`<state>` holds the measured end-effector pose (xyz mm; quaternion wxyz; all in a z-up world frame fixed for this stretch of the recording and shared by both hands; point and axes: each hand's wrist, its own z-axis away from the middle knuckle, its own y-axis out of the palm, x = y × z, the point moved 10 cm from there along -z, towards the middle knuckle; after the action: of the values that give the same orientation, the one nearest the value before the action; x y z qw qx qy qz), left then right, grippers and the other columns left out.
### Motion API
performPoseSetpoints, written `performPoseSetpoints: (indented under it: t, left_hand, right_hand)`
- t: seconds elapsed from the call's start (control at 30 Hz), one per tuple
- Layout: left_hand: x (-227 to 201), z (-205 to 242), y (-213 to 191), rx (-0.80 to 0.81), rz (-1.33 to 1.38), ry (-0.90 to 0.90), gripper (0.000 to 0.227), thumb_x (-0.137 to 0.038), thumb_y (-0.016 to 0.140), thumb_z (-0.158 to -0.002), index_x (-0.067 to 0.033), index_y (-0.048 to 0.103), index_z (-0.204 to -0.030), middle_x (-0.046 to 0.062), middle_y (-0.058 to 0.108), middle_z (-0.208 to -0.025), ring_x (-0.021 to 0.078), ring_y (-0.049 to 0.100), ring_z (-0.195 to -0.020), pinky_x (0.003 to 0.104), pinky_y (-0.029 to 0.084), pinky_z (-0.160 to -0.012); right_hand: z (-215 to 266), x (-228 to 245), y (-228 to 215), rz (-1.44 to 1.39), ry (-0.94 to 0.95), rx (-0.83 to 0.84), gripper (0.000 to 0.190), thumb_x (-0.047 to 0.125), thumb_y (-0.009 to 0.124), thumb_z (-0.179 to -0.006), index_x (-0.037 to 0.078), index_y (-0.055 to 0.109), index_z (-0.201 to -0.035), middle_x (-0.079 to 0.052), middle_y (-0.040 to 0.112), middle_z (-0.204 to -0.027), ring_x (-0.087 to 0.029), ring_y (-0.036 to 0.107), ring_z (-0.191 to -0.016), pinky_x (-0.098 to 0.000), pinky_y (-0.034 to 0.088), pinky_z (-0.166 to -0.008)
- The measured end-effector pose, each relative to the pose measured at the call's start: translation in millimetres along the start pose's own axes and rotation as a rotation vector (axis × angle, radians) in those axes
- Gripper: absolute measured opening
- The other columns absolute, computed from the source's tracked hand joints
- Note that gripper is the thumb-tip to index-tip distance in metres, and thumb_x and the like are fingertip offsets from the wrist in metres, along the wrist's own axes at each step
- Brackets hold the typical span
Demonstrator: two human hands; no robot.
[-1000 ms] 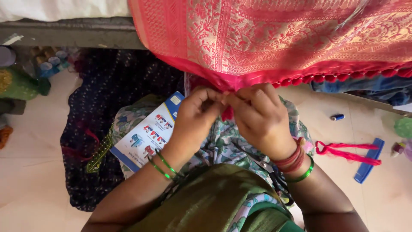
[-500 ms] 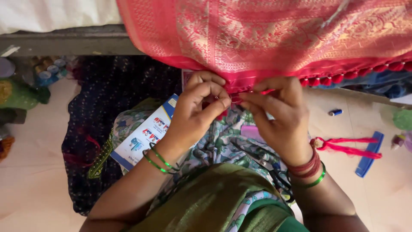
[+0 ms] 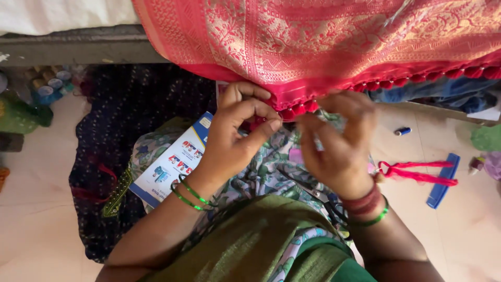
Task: Sewing decorative pompoms onto the edge of a red and gold patterned fabric.
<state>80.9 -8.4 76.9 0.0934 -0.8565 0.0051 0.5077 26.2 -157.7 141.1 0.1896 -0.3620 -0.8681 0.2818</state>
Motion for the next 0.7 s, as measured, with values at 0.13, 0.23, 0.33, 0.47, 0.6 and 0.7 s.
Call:
performPoseSetpoints:
  t: [0.13,0.23,0.33,0.47,0.6,0.7]
  left_hand:
    - [2.6,1.0,-1.5,0.004,0.015,-0.044,0.008,-0.007,0.079,-0.091,-0.007,0.073,-0.096,0.005,0.058,-0.121,0.012,0.057,-0.104,0.024,0.05,-0.081]
    - [1.9,0.0,2.4,0.026,0.033,-0.039,0.008,-0.007,0.079,-0.092,-0.0068,0.073,-0.097,0.005,0.057,-0.122,0.0113,0.058,-0.105,0.023,0.052,-0.082]
    - [1.3,-0.4,5.7,0.043,0.07,-0.03,0.009,-0.006,0.078,-0.093,-0.0062,0.072,-0.099,0.005,0.056,-0.123,0.0105,0.06,-0.104,0.022,0.054,-0.082]
    - [1.3,-0.8,6.4,0.035,0.111,-0.059,0.01,-0.003,0.079,-0.09,-0.0051,0.071,-0.096,0.005,0.057,-0.119,0.0092,0.062,-0.096,0.021,0.055,-0.078]
    - [4.7,-3.5,-6.5,-0.085,-0.013,-0.087,0.012,0.001,0.077,-0.091,-0.0021,0.066,-0.09,0.006,0.065,-0.104,0.0125,0.059,-0.078,0.024,0.047,-0.067]
    - [-30.9,-8.0,-6.3,-0.096,-0.059,0.209,0.014,0.008,0.065,-0.098,-0.0002,0.054,-0.098,0.01,0.065,-0.107,0.0191,0.066,-0.097,0.029,0.053,-0.087]
  right_hand:
    - [-3.1,-24.6,-5.4,-0.058,0.16,0.02,0.026,0.0,0.084,-0.086,0.003,0.069,-0.108,-0.014,0.057,-0.123,-0.032,0.058,-0.115,-0.04,0.051,-0.096]
    - [-3.0,-30.7,0.5,-0.263,0.277,0.052,0.035,0.006,0.084,-0.085,0.001,0.067,-0.115,-0.015,0.061,-0.119,-0.027,0.064,-0.105,-0.0352,0.054,-0.088]
    - [5.3,-25.6,15.7,-0.378,0.304,0.084,0.035,0.008,0.085,-0.083,0.001,0.07,-0.115,-0.012,0.068,-0.108,-0.023,0.069,-0.093,-0.033,0.056,-0.081]
    - [19.0,-26.3,25.2,-0.355,0.275,0.006,0.016,0.0,0.077,-0.093,0.004,0.072,-0.108,-0.008,0.072,-0.099,-0.02,0.072,-0.087,-0.0303,0.056,-0.079]
    - [14.0,-29.7,25.1,-0.518,0.361,-0.085,0.012,-0.006,0.062,-0.098,0.002,0.061,-0.107,-0.01,0.063,-0.106,-0.019,0.07,-0.087,-0.027,0.058,-0.071]
    - [27.4,-46.9,38.5,-0.859,0.509,-0.138,0.012,-0.01,0.047,-0.102,0.001,0.047,-0.106,-0.012,0.056,-0.115,-0.016,0.066,-0.083,-0.0229,0.056,-0.061]
